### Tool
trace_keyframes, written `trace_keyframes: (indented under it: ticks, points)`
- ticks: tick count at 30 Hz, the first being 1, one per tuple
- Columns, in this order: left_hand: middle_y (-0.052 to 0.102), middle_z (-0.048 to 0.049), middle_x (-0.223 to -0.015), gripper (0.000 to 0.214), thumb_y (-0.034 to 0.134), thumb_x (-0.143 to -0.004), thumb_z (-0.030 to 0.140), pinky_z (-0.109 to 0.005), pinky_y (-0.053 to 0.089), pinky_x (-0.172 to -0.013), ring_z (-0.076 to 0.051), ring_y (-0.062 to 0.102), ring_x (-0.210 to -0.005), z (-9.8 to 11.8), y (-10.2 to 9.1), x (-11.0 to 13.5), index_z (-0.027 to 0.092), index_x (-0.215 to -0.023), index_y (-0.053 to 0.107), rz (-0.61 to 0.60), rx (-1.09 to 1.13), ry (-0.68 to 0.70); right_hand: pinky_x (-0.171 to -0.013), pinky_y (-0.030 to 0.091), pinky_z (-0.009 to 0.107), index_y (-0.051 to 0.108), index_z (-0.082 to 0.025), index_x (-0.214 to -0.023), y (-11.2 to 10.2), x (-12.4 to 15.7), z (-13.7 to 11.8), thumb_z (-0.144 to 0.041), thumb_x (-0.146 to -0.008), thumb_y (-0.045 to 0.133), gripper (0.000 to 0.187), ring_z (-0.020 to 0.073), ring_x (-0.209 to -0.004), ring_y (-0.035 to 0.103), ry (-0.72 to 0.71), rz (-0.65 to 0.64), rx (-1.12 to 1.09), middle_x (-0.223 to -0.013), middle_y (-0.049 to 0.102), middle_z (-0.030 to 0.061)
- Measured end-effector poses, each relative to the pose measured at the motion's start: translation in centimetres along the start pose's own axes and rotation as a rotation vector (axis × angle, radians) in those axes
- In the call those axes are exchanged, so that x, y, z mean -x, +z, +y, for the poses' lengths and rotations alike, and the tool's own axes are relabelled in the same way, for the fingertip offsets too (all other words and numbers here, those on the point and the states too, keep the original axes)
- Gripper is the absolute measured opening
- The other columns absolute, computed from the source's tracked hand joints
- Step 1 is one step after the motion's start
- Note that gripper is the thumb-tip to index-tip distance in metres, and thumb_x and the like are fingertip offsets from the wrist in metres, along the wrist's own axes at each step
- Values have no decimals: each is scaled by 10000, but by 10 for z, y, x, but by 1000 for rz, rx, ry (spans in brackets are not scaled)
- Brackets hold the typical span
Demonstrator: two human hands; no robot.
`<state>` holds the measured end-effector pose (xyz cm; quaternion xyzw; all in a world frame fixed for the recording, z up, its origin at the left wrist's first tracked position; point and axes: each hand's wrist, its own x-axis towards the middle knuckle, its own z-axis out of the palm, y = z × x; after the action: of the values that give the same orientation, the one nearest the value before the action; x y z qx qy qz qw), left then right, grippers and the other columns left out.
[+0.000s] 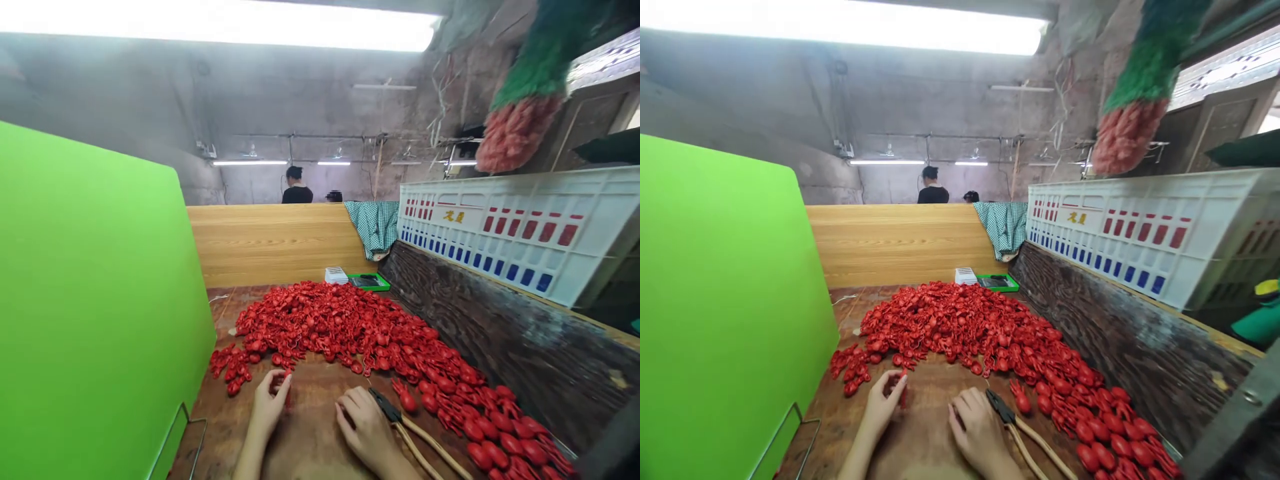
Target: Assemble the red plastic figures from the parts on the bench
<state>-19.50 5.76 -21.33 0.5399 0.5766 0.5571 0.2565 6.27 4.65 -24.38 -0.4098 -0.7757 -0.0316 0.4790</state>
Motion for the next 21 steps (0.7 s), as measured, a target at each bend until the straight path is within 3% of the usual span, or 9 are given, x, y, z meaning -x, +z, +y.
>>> trace_keyframes:
  ticks: [5, 8, 11, 15, 21]
  points:
    - [727, -47, -712, 744, 831, -574, 815, -263, 514, -475, -181, 658, -559, -10, -5, -13, 174, -920, 685, 47, 256, -166, -791, 567, 405, 710, -182, -1012, -6, -56, 66, -347, -1095, 412, 351, 270, -860, 706, 312, -21, 69, -933, 753, 139]
    - [808, -123, -979, 802, 875, -546, 776, -250, 563, -523, -165, 704, -660, -15, -6, -17, 165, -1028, 676, 44, 388, -263, -844, 603, 383, 708, -169, -1056, 6, -88, 91, -400, -1081, 610, 252, 196, -863, 716, 399, -209, 66, -971, 747, 49]
    - [809, -161, -1124, 840, 917, -550, 716, -250, 586, -550, -138, 696, -665, -14, -5, -16, 146, -1125, 694, 25, 489, -325, -942, 619, 437, 720, -172, -1127, 24, -111, 94, -440, -1036, 713, 283, 214, -1013, 726, 410, -378, 66, -1137, 748, 62]
    - [809, -160, -1140, 821, 968, -554, 630, -246, 592, -566, -129, 691, -669, -8, -6, -14, 131, -1157, 721, -5, 574, -357, -1001, 616, 483, 710, -178, -1227, 37, -126, 89, -407, -1036, 719, 298, 250, -1133, 714, 426, -486, 33, -1279, 723, 92]
    - [823, -148, -1078, 778, 990, -565, 588, -252, 577, -576, -140, 690, -669, -6, -5, -12, 128, -1139, 737, -35, 633, -377, -989, 618, 469, 717, -176, -1194, 27, -123, 88, -402, -1040, 715, 273, 239, -1106, 719, 478, -415, -166, -1245, 732, 85]
